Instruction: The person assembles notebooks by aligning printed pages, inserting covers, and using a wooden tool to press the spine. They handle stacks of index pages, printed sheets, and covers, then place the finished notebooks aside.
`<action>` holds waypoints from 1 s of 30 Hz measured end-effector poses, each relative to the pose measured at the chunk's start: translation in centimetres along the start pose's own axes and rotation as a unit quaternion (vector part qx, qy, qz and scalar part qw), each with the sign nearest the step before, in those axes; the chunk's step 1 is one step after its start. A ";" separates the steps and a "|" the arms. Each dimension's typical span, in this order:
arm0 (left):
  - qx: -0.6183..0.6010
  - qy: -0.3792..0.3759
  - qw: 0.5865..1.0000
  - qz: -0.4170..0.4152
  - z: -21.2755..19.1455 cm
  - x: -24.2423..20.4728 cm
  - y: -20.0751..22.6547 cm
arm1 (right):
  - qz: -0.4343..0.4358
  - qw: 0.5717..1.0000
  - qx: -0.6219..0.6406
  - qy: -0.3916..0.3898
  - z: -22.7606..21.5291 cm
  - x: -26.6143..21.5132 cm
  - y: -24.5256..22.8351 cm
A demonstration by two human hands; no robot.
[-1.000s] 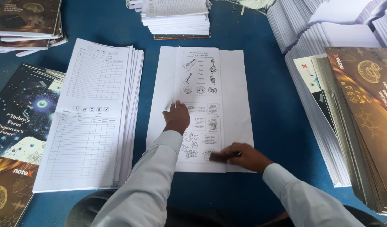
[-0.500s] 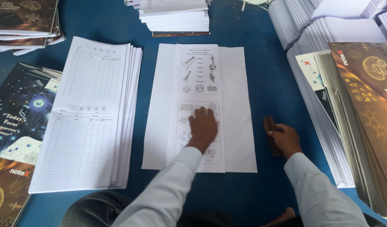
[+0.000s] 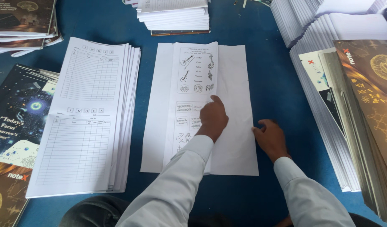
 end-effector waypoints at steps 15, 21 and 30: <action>-0.106 0.108 0.987 -0.055 -7.0 0.6 -7.6 | -0.012 0.998 -0.046 -0.043 1.5 -0.7 -0.9; -0.203 0.178 0.962 -0.049 -13.3 -0.8 -16.0 | -0.019 0.998 -0.042 -0.037 2.0 -0.4 -0.2; -0.279 0.164 0.937 -0.132 -19.8 -3.7 -25.8 | -0.037 0.997 -0.058 -0.025 2.7 0.2 0.6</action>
Point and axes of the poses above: each hand's wrist, its own x-axis towards the middle knuckle, its own z-axis out of the palm, y = z × x, the point moved 1 cm from there along x, towards the middle knuckle, and after that the axes turned 9 degrees about y, right-handed, at the moved point
